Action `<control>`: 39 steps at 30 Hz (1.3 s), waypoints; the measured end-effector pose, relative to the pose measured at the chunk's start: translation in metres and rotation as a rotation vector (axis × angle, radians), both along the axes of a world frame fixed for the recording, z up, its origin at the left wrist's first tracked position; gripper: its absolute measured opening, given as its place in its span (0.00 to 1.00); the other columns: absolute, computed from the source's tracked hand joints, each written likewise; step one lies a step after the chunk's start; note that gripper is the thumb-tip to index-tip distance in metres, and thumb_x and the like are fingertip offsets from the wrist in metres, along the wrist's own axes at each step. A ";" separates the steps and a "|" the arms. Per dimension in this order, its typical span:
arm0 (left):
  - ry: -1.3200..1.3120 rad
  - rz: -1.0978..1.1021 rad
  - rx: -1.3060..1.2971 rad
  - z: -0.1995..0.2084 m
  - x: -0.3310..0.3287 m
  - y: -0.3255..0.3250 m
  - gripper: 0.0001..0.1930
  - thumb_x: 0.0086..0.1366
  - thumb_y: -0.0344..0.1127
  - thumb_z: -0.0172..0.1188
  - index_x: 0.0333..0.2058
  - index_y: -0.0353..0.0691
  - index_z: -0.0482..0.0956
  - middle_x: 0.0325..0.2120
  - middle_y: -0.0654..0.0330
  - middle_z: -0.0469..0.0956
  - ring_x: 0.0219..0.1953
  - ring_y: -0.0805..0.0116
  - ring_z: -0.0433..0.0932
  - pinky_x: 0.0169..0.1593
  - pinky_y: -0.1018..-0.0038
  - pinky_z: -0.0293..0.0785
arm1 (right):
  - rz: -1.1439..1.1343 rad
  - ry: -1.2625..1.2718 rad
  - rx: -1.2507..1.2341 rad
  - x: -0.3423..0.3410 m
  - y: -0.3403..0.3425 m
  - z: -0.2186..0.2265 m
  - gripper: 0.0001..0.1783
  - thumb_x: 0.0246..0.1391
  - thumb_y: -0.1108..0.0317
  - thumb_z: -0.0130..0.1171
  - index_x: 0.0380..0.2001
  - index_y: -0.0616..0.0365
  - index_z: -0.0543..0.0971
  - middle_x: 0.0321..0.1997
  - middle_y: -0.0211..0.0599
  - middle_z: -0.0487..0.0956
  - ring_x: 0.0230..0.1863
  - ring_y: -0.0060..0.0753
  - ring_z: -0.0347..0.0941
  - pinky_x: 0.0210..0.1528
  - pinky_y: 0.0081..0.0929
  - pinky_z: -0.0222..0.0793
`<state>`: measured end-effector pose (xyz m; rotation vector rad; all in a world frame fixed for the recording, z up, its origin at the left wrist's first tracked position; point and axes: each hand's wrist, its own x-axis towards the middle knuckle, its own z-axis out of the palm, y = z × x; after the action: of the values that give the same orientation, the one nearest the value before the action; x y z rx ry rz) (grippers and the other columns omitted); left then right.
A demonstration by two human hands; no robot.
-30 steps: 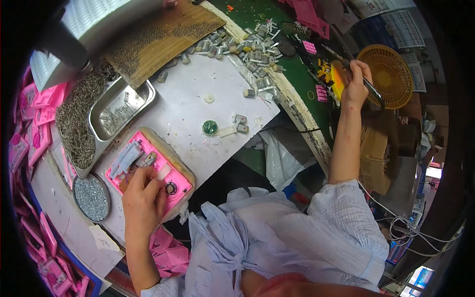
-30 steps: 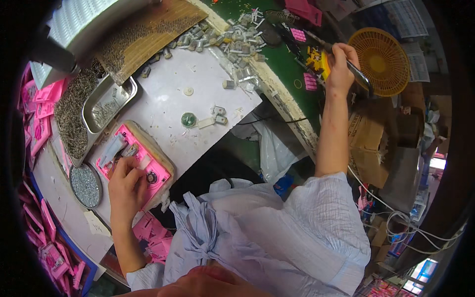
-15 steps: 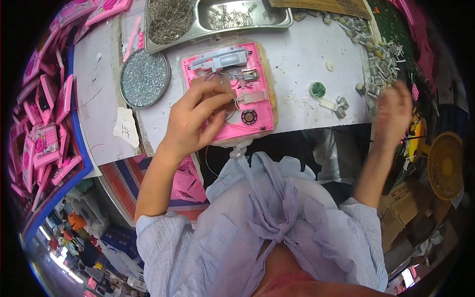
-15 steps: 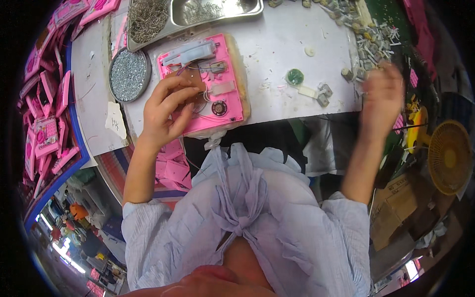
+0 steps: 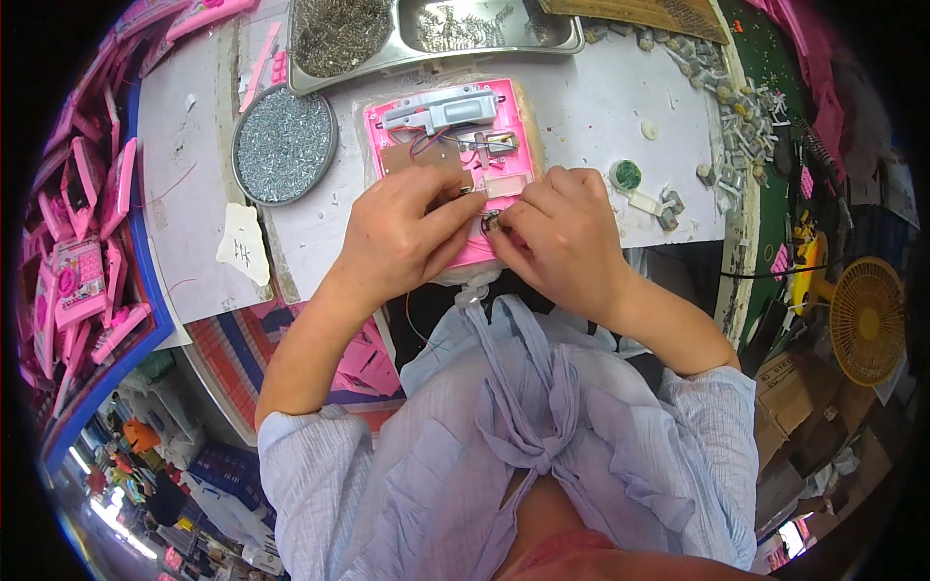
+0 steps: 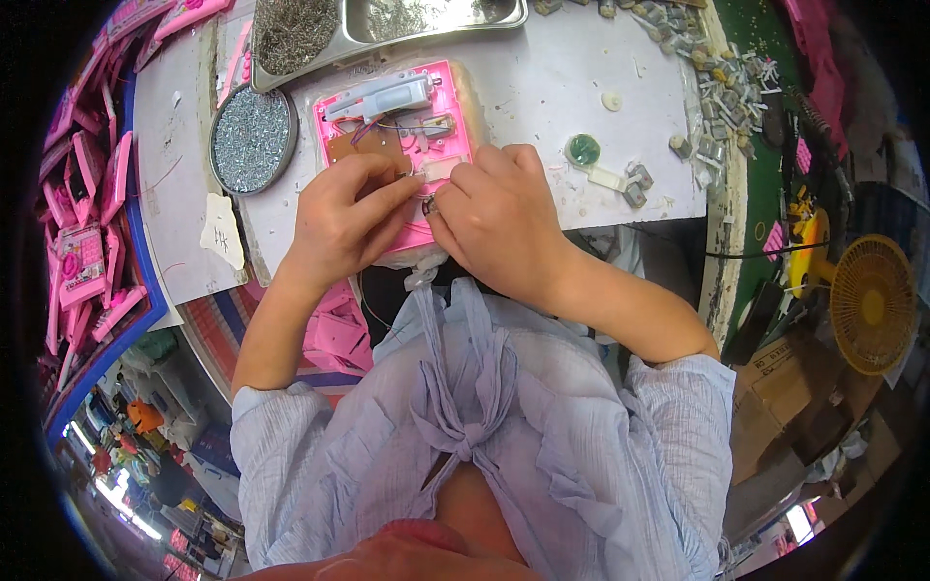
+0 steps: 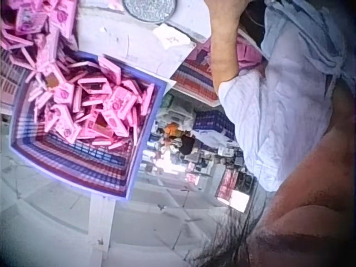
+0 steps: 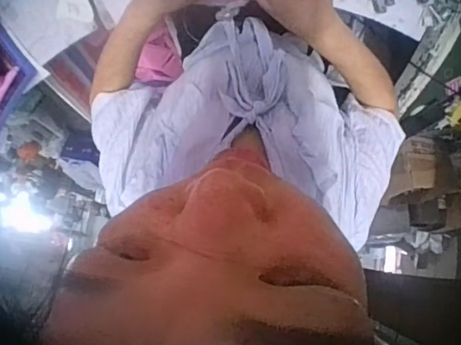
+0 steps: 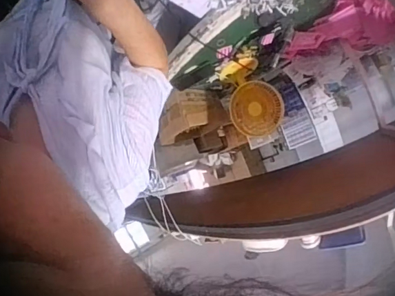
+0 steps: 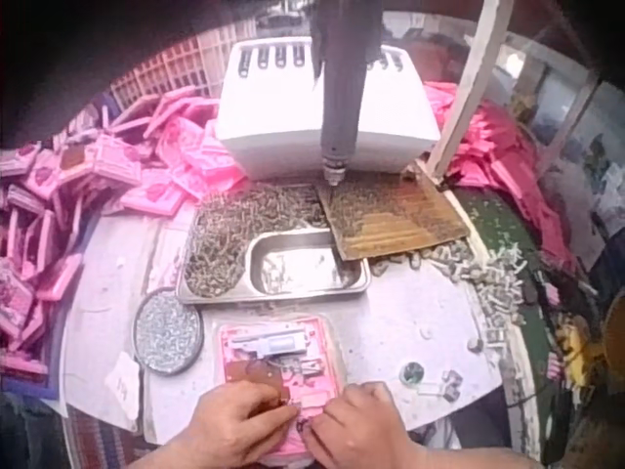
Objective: Assembling a pink electronic toy by soldering internal components and using an electric screwdriver to secure the casing.
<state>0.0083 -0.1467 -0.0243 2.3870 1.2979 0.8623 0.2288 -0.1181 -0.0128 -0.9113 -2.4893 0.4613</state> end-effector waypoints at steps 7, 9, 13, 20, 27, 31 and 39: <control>-0.101 0.120 0.091 -0.003 -0.003 0.010 0.14 0.51 0.27 0.70 0.39 0.41 0.84 0.34 0.57 0.77 0.33 0.58 0.78 0.35 0.66 0.74 | -0.198 0.140 -0.197 0.007 0.053 0.008 0.10 0.49 0.61 0.66 0.23 0.54 0.80 0.23 0.34 0.78 0.29 0.42 0.75 0.33 0.40 0.69; -0.061 0.188 0.141 -0.001 0.002 0.022 0.12 0.50 0.29 0.70 0.35 0.41 0.83 0.33 0.59 0.77 0.33 0.58 0.77 0.36 0.65 0.72 | -0.185 0.080 -0.200 0.000 0.069 0.001 0.11 0.49 0.60 0.66 0.23 0.55 0.81 0.21 0.36 0.79 0.28 0.44 0.76 0.31 0.41 0.71; -0.061 0.184 0.156 0.001 0.004 0.033 0.11 0.52 0.26 0.68 0.36 0.39 0.83 0.33 0.57 0.74 0.34 0.57 0.75 0.39 0.64 0.71 | -0.186 -0.109 -0.223 -0.012 0.076 0.008 0.14 0.48 0.57 0.66 0.22 0.56 0.82 0.22 0.42 0.80 0.28 0.49 0.79 0.31 0.45 0.74; -0.133 0.129 0.138 0.000 0.006 0.039 0.13 0.52 0.27 0.68 0.38 0.38 0.81 0.37 0.55 0.75 0.37 0.55 0.75 0.41 0.64 0.72 | -0.203 -0.169 -0.162 -0.014 0.069 0.011 0.14 0.49 0.58 0.64 0.22 0.59 0.82 0.22 0.45 0.81 0.28 0.52 0.80 0.33 0.46 0.76; -0.109 0.109 0.091 0.006 0.006 0.050 0.12 0.52 0.30 0.69 0.36 0.39 0.80 0.38 0.56 0.75 0.38 0.54 0.75 0.42 0.61 0.74 | -0.270 -0.151 -0.224 -0.017 0.064 0.009 0.11 0.52 0.64 0.59 0.22 0.60 0.80 0.25 0.45 0.82 0.29 0.50 0.81 0.33 0.45 0.77; -0.058 0.083 0.088 0.007 0.004 0.058 0.11 0.53 0.30 0.69 0.34 0.39 0.79 0.37 0.55 0.75 0.39 0.52 0.76 0.42 0.61 0.74 | -0.225 -0.343 0.153 -0.034 0.046 -0.001 0.07 0.47 0.67 0.59 0.24 0.58 0.81 0.25 0.41 0.81 0.29 0.45 0.79 0.27 0.42 0.74; -0.034 0.046 -0.052 0.021 0.010 0.070 0.10 0.53 0.31 0.70 0.34 0.38 0.78 0.37 0.54 0.74 0.40 0.51 0.77 0.42 0.60 0.74 | -0.093 -0.550 0.203 -0.027 0.026 0.018 0.08 0.44 0.63 0.59 0.26 0.54 0.79 0.26 0.35 0.76 0.33 0.34 0.74 0.25 0.32 0.70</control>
<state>0.0182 -0.0768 -0.0031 2.3014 1.3499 0.8667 0.2019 -0.0924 0.0050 -1.1867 -2.8852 -0.0932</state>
